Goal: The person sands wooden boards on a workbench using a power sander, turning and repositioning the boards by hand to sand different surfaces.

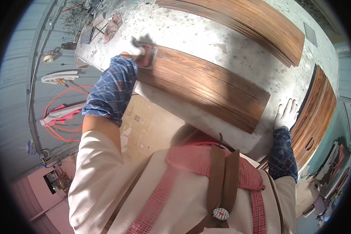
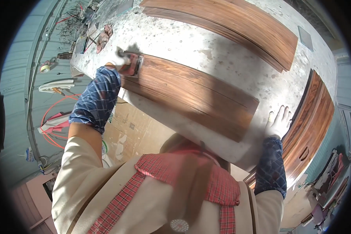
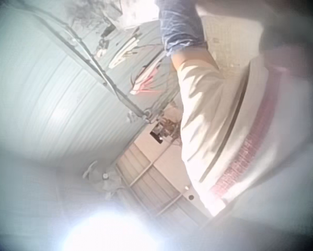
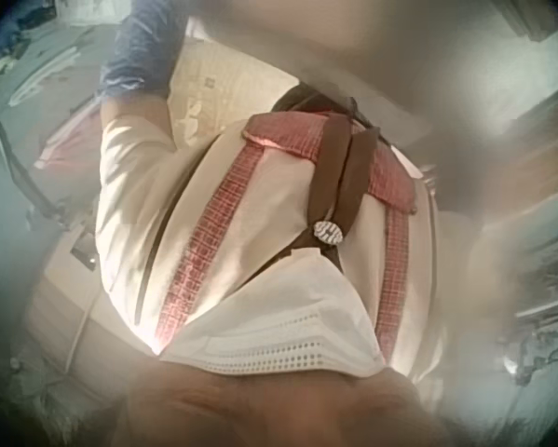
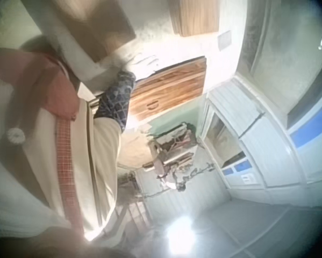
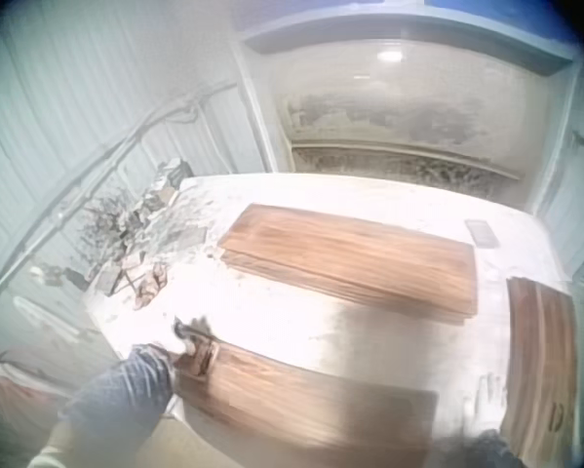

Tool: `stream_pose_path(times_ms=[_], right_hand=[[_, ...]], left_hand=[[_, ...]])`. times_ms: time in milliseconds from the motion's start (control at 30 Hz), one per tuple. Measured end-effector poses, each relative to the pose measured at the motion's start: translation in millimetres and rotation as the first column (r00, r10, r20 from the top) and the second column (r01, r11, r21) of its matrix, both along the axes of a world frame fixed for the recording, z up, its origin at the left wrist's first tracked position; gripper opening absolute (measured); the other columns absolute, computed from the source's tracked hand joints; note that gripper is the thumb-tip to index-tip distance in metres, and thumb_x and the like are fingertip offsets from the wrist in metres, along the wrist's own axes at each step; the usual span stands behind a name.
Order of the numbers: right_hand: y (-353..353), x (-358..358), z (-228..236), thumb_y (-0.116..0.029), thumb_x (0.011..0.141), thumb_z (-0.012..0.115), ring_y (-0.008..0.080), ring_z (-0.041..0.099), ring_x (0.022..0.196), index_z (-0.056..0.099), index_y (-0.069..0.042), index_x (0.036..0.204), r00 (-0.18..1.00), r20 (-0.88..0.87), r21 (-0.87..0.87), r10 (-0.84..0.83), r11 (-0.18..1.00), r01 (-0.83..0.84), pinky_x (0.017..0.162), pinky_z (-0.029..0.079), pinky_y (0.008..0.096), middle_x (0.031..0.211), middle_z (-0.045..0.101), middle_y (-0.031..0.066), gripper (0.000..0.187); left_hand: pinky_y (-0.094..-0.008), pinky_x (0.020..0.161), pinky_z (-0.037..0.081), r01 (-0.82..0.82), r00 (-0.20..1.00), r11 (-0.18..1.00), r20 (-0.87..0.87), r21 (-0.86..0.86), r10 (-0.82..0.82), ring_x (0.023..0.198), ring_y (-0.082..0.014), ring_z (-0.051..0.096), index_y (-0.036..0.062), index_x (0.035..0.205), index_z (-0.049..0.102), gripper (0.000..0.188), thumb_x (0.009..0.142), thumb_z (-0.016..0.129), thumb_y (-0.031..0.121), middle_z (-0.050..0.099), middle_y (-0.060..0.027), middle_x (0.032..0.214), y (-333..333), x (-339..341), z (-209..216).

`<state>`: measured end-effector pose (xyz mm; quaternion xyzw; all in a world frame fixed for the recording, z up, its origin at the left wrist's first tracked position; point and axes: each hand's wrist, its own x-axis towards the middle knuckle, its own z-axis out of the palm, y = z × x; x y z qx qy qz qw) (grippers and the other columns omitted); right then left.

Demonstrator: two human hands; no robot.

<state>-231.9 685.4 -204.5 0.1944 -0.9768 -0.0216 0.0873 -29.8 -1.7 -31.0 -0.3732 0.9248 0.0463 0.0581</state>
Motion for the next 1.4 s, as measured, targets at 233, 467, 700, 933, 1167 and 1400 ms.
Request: stream_pose_path(times_ms=[233, 467, 700, 933, 1167, 1400], right_hand=[[-8.7, 5.9, 5.7, -0.044, 0.104, 0.053, 0.043, 0.041, 0.147, 0.047, -0.009, 0.155, 0.998, -0.067, -0.06, -0.001, 0.998, -0.003, 0.119, 0.033, 0.0609, 0.161, 0.044, 0.0193, 0.063], [-14.5, 5.4, 5.8, -0.046, 0.1, 0.055, 0.0411, 0.039, 0.148, 0.046, -0.01, 0.155, 0.999, 0.019, -0.079, -0.034, 0.996, 0.035, 0.123, 0.028, 0.0568, 0.161, 0.044, 0.0178, 0.066], [-7.8, 5.0, 2.8, -0.042, 0.105, 0.053, 0.0432, 0.041, 0.147, 0.048, -0.004, 0.154, 0.995, -0.072, -0.076, 0.067, 0.994, -0.072, 0.122, 0.03, 0.0547, 0.16, 0.045, 0.0227, 0.062], [-122.6, 51.5, 93.4, -0.047, 0.103, 0.057, 0.0416, 0.038, 0.15, 0.039, -0.002, 0.159, 0.985, 0.171, -0.152, -0.02, 0.987, 0.047, 0.124, 0.029, 0.0477, 0.164, 0.038, 0.0246, 0.074], [-304.5, 94.9, 100.1, -0.058, 0.08, 0.077, 0.0453, 0.047, 0.14, 0.044, 0.001, 0.154, 0.729, 0.361, -0.283, 0.582, 0.813, -0.509, 0.117, 0.037, 0.0546, 0.151, 0.051, 0.0284, 0.1], [-387.6, 95.4, 104.1, -0.067, 0.06, 0.087, 0.0427, 0.037, 0.15, 0.038, -0.01, 0.16, 0.82, 0.312, 0.143, 0.481, 0.829, -0.541, 0.124, 0.029, 0.0553, 0.161, 0.042, 0.0227, 0.125]], left_hand=[[-0.0444, 0.091, 0.057, 0.357, 0.92, 0.934, -0.169, -0.009, -0.353, 0.105, -0.0354, 0.068, 0.0126, 0.125, 0.067, 0.047, 0.086, 0.073, 0.038, 0.07, -0.015, 0.118, 203.0, -93.1, 4.9], [-0.0488, 0.099, 0.054, 0.561, 0.827, 0.814, -0.053, 0.148, -0.56, 0.116, -0.0394, 0.066, 0.0092, 0.13, 0.067, 0.051, 0.085, 0.073, 0.031, 0.068, -0.0201, 0.127, 398.3, -119.6, 13.1], [-0.0469, 0.097, 0.057, 0.577, 0.778, 0.696, -0.029, 0.428, -0.627, 0.126, -0.0352, 0.054, 0.0093, 0.125, 0.066, 0.046, 0.08, 0.072, 0.013, 0.058, -0.0146, 0.133, 391.1, -50.1, 42.0], [-0.049, 0.093, 0.057, 0.257, 0.962, 0.946, -0.14, 0.197, -0.232, 0.115, -0.0382, 0.062, 0.0124, 0.105, 0.074, 0.032, 0.08, 0.077, 0.033, 0.065, -0.0164, 0.118, 210.3, 32.1, 29.2], [-0.0465, 0.084, 0.059, 0.085, 0.982, 0.996, -0.168, -0.01, -0.085, 0.098, -0.0391, 0.07, 0.0108, 0.115, 0.07, 0.048, 0.07, 0.08, 0.027, 0.073, -0.0169, 0.103, 10.3, 101.2, 7.7], [-0.0487, 0.097, 0.053, -0.156, 0.971, 0.986, -0.189, -0.051, 0.144, 0.115, -0.0444, 0.062, 0.0103, 0.121, 0.063, 0.05, 0.077, 0.078, 0.027, 0.064, -0.0233, 0.123, -84.9, 162.3, -5.9]])
